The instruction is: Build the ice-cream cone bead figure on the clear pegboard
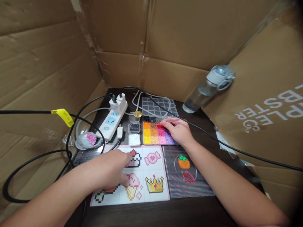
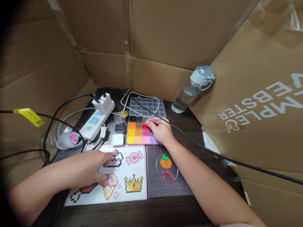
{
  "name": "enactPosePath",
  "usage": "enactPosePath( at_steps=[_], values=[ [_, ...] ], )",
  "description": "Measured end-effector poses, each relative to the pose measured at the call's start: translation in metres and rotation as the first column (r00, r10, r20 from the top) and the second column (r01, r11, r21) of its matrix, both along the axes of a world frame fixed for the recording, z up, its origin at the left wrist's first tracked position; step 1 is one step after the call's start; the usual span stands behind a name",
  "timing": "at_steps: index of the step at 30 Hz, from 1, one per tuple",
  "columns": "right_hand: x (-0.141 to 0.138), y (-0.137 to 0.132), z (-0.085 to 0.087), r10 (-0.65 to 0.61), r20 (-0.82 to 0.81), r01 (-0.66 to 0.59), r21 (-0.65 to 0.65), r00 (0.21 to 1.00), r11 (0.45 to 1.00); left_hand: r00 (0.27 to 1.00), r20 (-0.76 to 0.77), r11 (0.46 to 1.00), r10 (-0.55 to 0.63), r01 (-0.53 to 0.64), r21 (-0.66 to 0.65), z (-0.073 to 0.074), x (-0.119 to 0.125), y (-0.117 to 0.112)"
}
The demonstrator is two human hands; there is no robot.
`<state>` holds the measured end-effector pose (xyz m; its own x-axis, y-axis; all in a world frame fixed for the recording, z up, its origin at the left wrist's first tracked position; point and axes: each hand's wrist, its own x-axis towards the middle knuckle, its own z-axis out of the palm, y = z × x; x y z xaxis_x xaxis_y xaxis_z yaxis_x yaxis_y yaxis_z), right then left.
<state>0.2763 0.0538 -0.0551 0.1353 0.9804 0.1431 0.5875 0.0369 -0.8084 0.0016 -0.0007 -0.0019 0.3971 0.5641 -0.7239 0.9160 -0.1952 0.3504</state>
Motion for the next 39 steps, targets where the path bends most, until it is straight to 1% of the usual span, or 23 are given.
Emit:
enactPosePath(
  at_steps=[3,5,8,10,12,15,18,20,22,23,24,25,27,28,29,31,34,37,39],
  values=[
    [0.0,0.0,0.0,0.007,-0.006,-0.007,0.0,1.0,1.0,1.0,0.005,1.0,0.009,-0.009,-0.017,0.0,-0.001,0.0],
    [0.0,0.0,0.0,0.009,-0.021,-0.009,0.007,1.0,1.0,1.0,0.004,1.0,0.004,-0.004,-0.002,0.0,-0.001,0.0],
    [0.0,-0.001,-0.001,-0.018,-0.086,0.019,0.0,0.996,1.0,1.0,0.01,1.0,0.001,-0.002,0.009,-0.001,-0.001,0.0],
    [0.001,-0.002,0.0,-0.033,-0.176,0.031,-0.01,0.984,0.999,1.0,0.024,1.0,0.009,-0.009,0.002,-0.002,-0.002,0.0],
    [0.002,-0.004,0.005,-0.026,-0.301,0.02,-0.022,0.953,1.0,0.999,0.035,1.0,0.009,-0.009,0.005,-0.003,-0.003,0.0],
    [0.004,-0.008,0.017,-0.027,-0.453,0.0,-0.061,0.891,0.998,0.999,0.03,0.999,-0.014,0.013,0.029,-0.002,-0.004,0.001],
    [0.008,-0.019,0.029,-0.057,-0.543,0.007,-0.093,0.838,0.996,0.998,0.016,0.997,-0.062,0.061,0.053,0.001,-0.003,0.002],
    [0.013,-0.032,0.033,-0.066,-0.583,0.006,-0.104,0.81,0.995,0.993,0.012,0.991,-0.114,0.113,0.072,0.003,-0.002,0.002],
    [0.021,-0.049,0.032,-0.068,-0.582,-0.006,-0.124,0.811,0.992,0.988,0.023,0.984,-0.155,0.152,0.098,0.003,-0.001,0.002],
    [0.027,-0.058,0.028,-0.06,-0.568,-0.028,-0.145,0.821,0.989,0.985,0.01,0.981,-0.172,0.171,0.096,0.003,-0.001,0.003],
    [0.034,-0.068,0.024,-0.068,-0.551,-0.009,-0.136,0.832,0.991,0.98,-0.003,0.977,-0.198,0.197,0.083,0.002,-0.001,0.003],
    [0.041,-0.078,0.019,-0.086,-0.535,0.037,-0.102,0.84,0.994,0.979,-0.019,0.976,-0.201,0.202,0.083,0.002,-0.001,0.004],
    [0.054,-0.099,0.007,-0.094,-0.495,0.071,-0.064,0.864,0.995,0.976,-0.005,0.973,-0.216,0.216,0.076,0.002,-0.002,0.004],
    [0.059,-0.11,0.002,-0.092,-0.47,0.06,-0.083,0.878,0.995,0.976,0.002,0.973,-0.218,0.217,0.075,0.003,-0.002,0.003],
    [0.062,-0.122,-0.002,-0.103,-0.459,0.075,-0.079,0.883,0.994,0.975,0.008,0.973,-0.221,0.22,0.074,0.004,-0.002,0.003],
    [0.062,-0.145,-0.006,-0.162,-0.437,0.151,-0.06,0.885,0.987,0.974,0.003,0.971,-0.227,0.226,0.077,0.007,-0.002,0.002],
    [0.053,-0.173,-0.007,-0.286,-0.387,0.311,0.003,0.877,0.95,0.971,-0.016,0.965,-0.24,0.24,0.103,0.009,0.0,0.002],
    [0.042,-0.191,-0.008,-0.386,-0.384,0.419,0.002,0.839,0.908,0.97,-0.029,0.962,-0.243,0.245,0.122,0.008,0.001,0.003],
    [0.038,-0.197,-0.012,-0.411,-0.417,0.458,0.014,0.811,0.889,0.973,-0.023,0.968,-0.228,0.229,0.105,0.005,-0.001,0.004]
  ],
)
